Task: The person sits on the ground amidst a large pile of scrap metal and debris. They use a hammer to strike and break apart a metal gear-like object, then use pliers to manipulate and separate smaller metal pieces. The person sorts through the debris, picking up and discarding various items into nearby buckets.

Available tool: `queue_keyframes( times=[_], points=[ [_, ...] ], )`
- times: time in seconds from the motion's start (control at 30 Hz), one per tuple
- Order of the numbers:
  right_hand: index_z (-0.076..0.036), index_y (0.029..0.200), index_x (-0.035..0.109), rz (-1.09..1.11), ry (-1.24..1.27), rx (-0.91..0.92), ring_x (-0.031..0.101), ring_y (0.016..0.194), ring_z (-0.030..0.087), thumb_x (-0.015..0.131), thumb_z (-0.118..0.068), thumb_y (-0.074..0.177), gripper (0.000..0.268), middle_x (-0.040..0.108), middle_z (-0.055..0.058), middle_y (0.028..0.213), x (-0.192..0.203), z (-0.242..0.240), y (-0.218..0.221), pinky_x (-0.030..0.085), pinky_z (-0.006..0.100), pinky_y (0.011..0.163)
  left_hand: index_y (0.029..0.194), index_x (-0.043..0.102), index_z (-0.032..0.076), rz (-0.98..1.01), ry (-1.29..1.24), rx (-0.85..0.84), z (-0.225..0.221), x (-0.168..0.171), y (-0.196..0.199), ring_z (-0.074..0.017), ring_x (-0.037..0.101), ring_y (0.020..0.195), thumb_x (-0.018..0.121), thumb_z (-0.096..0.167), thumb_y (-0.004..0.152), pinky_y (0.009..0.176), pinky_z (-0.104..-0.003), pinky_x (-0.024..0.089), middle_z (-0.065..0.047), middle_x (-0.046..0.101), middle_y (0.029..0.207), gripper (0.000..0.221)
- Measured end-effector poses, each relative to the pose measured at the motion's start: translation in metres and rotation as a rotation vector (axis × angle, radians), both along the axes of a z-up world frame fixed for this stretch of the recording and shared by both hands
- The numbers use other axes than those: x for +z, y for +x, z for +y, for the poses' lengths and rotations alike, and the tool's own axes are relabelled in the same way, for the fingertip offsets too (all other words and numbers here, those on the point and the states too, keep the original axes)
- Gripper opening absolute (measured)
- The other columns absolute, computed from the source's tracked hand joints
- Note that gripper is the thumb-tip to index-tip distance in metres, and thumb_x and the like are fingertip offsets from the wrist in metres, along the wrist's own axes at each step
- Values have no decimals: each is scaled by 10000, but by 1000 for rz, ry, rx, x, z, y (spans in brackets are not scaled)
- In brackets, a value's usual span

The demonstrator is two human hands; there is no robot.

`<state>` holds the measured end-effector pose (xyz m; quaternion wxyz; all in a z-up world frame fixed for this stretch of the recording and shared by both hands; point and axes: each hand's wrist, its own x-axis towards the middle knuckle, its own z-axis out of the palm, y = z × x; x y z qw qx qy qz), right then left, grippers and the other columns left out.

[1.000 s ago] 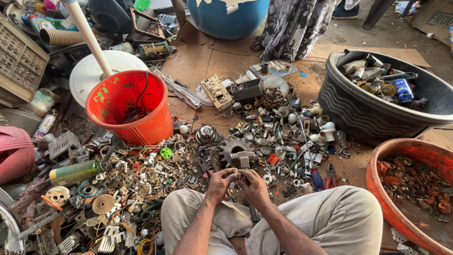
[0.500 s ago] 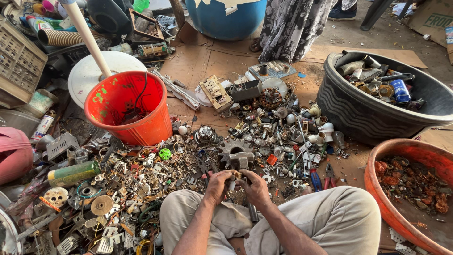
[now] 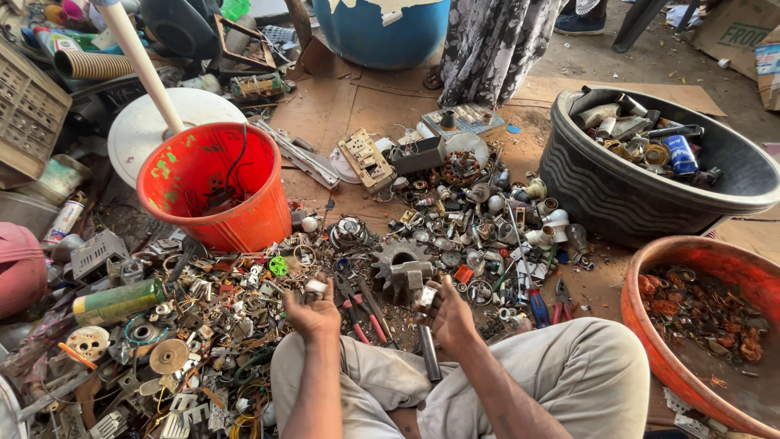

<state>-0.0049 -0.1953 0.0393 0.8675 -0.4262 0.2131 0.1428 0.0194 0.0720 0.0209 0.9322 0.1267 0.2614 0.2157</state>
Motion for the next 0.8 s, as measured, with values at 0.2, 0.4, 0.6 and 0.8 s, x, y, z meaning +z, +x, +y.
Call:
queue_keyframes(
  times=[0.2,0.4,0.6,0.8],
  points=[
    [-61,1313,526,22,75,8,706,938,311,399,-546,1012,584,695,174,1084,29,4,-1,553,472,770,1606,-8,226,53,-119,-6,-7,22,-6,-491,485,1357,504,566,918,1099,-615,437,-298,307,1572,922],
    [4,1163,570,-94,-100,20,740,856,249,572,-127,1015,198,738,163,998,1,-4,3,638,404,734,1632,128,154,559,1024,-221,-19,5,-4,-492,234,1498,654,383,897,1194,-574,336,-307,32,1678,932],
    [6,1141,671,-99,-496,41,735,737,193,633,-60,980,178,721,111,953,17,-10,-5,639,322,631,1529,465,84,659,1504,-316,-32,-13,-3,-451,139,1564,680,325,910,1247,-510,215,-306,73,1665,698],
    [-19,1175,680,-88,-638,79,735,711,178,628,-80,960,230,735,97,905,36,-17,-4,638,336,609,1424,569,67,603,1576,-379,-43,-28,-3,-429,267,1529,674,318,882,1243,-460,289,-319,220,1646,607]
  ],
)
